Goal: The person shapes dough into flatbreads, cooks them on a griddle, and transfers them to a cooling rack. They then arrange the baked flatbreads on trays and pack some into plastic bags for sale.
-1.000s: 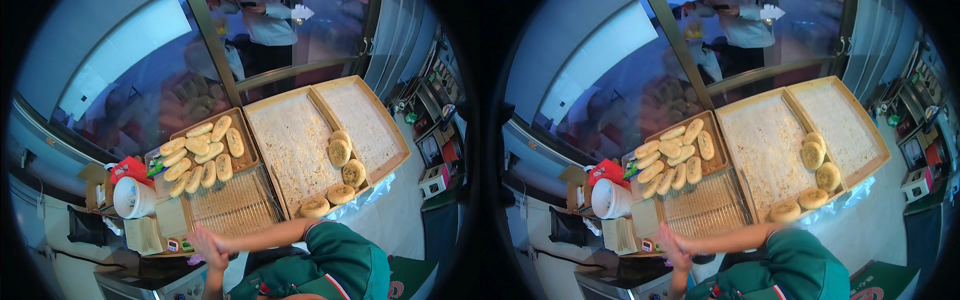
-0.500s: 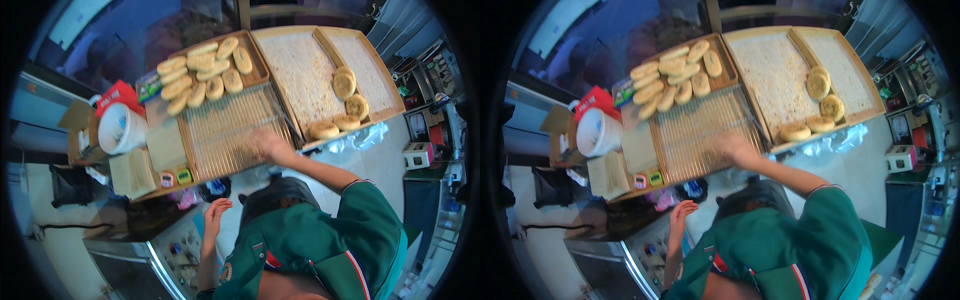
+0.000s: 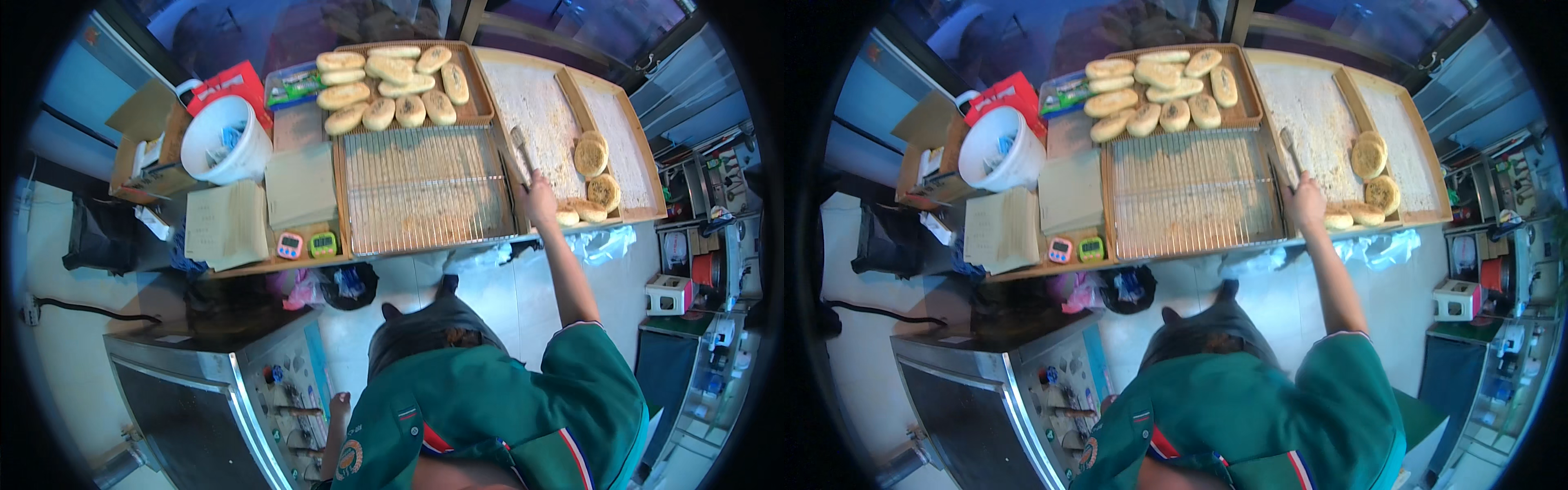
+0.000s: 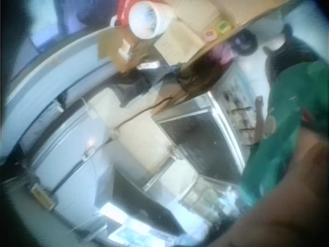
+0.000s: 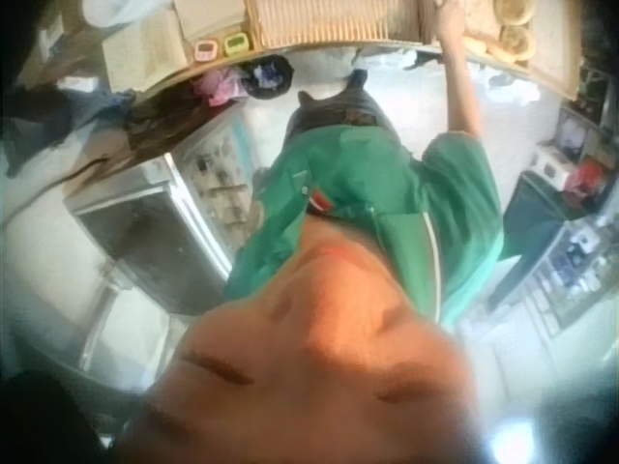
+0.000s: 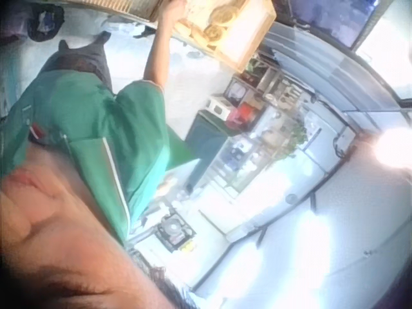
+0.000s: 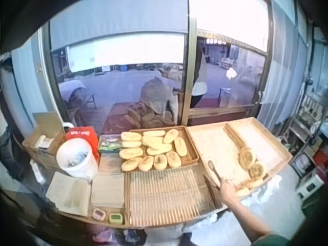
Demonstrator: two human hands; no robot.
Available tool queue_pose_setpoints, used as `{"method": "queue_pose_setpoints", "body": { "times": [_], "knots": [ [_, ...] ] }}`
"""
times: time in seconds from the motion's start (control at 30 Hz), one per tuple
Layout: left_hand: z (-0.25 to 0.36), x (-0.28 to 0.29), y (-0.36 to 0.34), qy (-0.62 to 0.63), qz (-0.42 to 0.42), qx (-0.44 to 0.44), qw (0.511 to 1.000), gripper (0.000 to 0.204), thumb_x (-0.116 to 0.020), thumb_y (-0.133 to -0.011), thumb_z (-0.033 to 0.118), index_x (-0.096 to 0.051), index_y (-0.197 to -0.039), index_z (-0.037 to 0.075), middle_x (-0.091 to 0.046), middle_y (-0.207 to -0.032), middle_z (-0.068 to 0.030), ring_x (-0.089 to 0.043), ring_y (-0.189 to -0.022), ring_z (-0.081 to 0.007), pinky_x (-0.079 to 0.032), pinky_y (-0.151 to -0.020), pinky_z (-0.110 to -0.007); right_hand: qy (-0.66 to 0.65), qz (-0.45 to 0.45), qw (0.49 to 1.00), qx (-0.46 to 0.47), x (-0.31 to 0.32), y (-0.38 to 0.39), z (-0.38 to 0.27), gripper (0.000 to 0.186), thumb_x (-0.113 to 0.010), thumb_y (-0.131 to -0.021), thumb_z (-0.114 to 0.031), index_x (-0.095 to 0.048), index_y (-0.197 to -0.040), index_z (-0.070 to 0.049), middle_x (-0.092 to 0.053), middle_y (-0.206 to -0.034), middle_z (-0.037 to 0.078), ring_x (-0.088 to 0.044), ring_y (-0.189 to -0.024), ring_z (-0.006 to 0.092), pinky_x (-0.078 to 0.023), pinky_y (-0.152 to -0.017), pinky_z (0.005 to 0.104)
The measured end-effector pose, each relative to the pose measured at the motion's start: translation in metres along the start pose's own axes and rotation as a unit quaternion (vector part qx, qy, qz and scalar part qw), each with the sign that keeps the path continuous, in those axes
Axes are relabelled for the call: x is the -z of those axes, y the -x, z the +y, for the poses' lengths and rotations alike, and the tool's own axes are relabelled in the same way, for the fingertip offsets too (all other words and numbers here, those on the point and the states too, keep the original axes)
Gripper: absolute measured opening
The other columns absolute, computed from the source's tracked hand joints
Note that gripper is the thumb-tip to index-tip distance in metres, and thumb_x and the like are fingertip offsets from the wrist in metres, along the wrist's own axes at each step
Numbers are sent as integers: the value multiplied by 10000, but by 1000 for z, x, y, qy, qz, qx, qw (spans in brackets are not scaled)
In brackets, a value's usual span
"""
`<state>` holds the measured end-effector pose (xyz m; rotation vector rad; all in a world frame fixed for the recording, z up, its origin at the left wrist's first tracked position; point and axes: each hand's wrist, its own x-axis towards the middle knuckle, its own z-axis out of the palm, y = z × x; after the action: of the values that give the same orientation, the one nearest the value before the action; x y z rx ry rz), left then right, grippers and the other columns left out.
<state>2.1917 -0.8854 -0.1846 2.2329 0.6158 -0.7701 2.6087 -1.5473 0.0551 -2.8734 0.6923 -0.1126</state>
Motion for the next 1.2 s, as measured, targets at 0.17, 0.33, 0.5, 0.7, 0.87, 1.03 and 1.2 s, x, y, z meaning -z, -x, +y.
{"method": "queue_pose_setpoints", "body": {
  "times": [0.17, 0.33, 0.5, 0.7, 0.87, 1.03, 1.2],
  "knots": [
    [14, 15, 6, -6, -60, -29, 998, 272, -657, -900, 321, -706, -942, 57, -723, -865, -139, -703, -841, -318, -542, -746, -414, -224, 16, 974, -41, 29, 50, 6, 615, -798, -796, -324, -584, -1257, 22, -682, -816, 150, -666, -727, 260, -528, -677, 376],
    [73, 27, -32, -57, -69, 15, 996, 477, -662, -905, 297, -554, -1250, -13, -669, -1117, -210, -632, -1079, -342, -495, -915, -420, -237, -83, 968, -6, 43, 52, -19, 591, -794, -812, -352, -612, -1232, 23, -719, -899, 181, -699, -820, 233, -542, -735, 355],
    [176, 71, -74, -12, 144, -101, 984, 643, -641, -926, 242, -350, -1449, 6, -441, -1386, -270, -490, -1232, -410, -405, -1038, -453, -269, -144, 952, 2, 54, 13, -9, 525, -782, -810, -302, -632, -1146, 72, -710, -889, 205, -697, -813, 261, -543, -733, 372],
    [330, 103, -141, 68, 380, 33, 922, 883, -589, -947, 473, -199, -1484, -110, -305, -1491, -330, -407, -1346, -423, -350, -1110, -428, -523, -197, 829, 18, 52, -72, 6, 224, -660, -926, -117, -649, -1034, 80, -675, -771, 104, -639, -661, 158, -536, -612, 287],
    [417, 91, -197, 381, 371, 96, 841, 788, -636, -921, 438, -343, -1393, -122, -483, -1383, -267, -531, -1234, -339, -455, -1014, -437, -549, -267, 792, 8, 48, -145, -3, 210, -634, -948, -134, -653, -992, 70, -651, -747, 70, -635, -622, 121, -538, -558, 254],
    [490, 75, -215, 398, 469, 234, 753, 575, -552, -946, 337, -432, -1340, -63, -574, -1284, -246, -590, -1158, -359, -499, -932, -479, -422, -304, 852, 53, 73, -207, -7, 322, -681, -916, -243, -649, -982, 70, -645, -720, 73, -645, -598, 130, -542, -535, 271],
    [507, 70, -204, 356, 511, 307, 719, 465, -495, -946, 144, -322, -1362, 27, -618, -1194, -254, -643, -1037, -420, -558, -763, -556, -220, -307, 911, 167, 83, -247, -29, 383, -660, -929, -274, -642, -998, 102, -664, -722, 143, -653, -560, 167, -553, -542, 311]
  ]
}}
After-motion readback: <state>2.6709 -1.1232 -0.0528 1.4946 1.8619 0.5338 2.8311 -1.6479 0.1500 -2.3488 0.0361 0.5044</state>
